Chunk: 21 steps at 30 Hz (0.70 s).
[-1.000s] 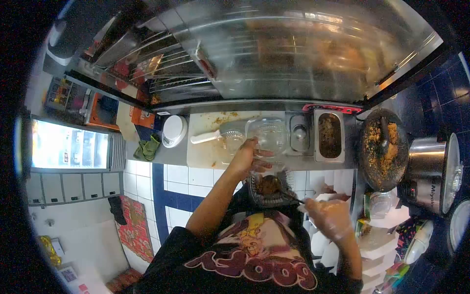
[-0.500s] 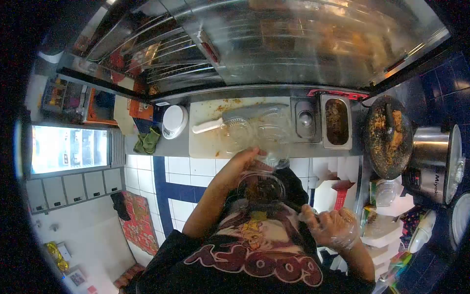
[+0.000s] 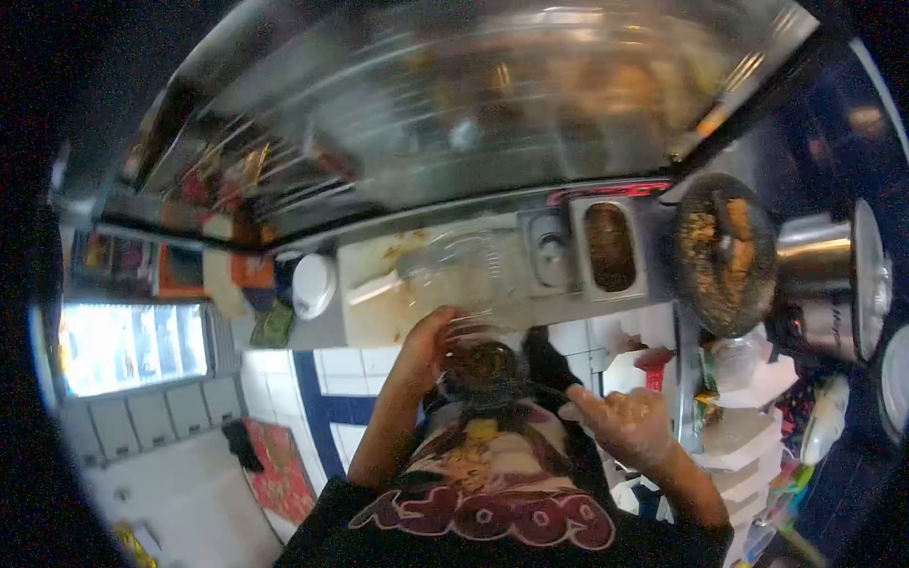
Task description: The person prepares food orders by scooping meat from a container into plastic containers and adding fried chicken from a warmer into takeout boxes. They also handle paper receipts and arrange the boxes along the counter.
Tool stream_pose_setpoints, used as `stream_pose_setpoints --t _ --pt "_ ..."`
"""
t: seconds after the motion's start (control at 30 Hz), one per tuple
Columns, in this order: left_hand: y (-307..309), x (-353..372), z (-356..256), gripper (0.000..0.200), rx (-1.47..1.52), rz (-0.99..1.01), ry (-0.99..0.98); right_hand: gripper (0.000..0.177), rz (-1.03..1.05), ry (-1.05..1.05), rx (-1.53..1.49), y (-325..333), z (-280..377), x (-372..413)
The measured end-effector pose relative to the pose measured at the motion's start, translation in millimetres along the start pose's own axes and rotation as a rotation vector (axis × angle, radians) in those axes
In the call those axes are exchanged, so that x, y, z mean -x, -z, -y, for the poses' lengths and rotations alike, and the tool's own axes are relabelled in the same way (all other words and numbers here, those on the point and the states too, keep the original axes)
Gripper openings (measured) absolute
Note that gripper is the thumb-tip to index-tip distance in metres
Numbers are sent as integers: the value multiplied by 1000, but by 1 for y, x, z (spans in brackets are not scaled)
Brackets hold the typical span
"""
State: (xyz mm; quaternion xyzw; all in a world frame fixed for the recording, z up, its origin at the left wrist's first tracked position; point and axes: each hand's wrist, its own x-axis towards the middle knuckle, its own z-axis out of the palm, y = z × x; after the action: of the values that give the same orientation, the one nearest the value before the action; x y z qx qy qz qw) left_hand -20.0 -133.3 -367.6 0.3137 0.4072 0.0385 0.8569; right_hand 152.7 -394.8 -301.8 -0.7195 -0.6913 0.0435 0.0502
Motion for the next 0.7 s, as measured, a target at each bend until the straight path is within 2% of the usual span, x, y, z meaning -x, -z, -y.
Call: stream_pose_setpoints --t 0.03,0.1,0.13,0.2,0.33,0.43,0.5,0.53,0.6,0.63,0.7 --pt "-3 -3 -1 43 7 -34 -12 31 114 -122 -223 4 -8 -6" --pt "-5 -11 0 42 1 -42 -18 22 -188 -286 -745 -13 -25 -3" --pt "-2 -19 5 41 34 -36 -51 22 -201 -306 -731 -13 -37 1" --pt "1 -33 13 37 124 -31 -70 20 -102 -479 -1071 -9 -69 13" --pt "-7 -51 19 39 232 -34 -41 22 -136 -560 -1293 1 -126 14" --pt "-15 -61 27 38 265 -18 -46 28 -166 -623 -1224 -4 -162 -2" --pt "-12 -73 43 45 141 -21 -65 30 -103 -511 -284 -15 -168 -32" --pt "-21 -72 45 45 134 -25 -57 30 -102 -518 -293 -24 -172 -42" --pt "-48 -69 54 45 23 -101 -68 21 74 -341 -28 -41 -176 -61" --pt "-54 -75 63 45 19 -107 -62 21 77 -342 -36 -43 -175 -67" --pt "-68 -87 80 47 133 -17 -9 12 244 -259 151 -47 -174 -79"
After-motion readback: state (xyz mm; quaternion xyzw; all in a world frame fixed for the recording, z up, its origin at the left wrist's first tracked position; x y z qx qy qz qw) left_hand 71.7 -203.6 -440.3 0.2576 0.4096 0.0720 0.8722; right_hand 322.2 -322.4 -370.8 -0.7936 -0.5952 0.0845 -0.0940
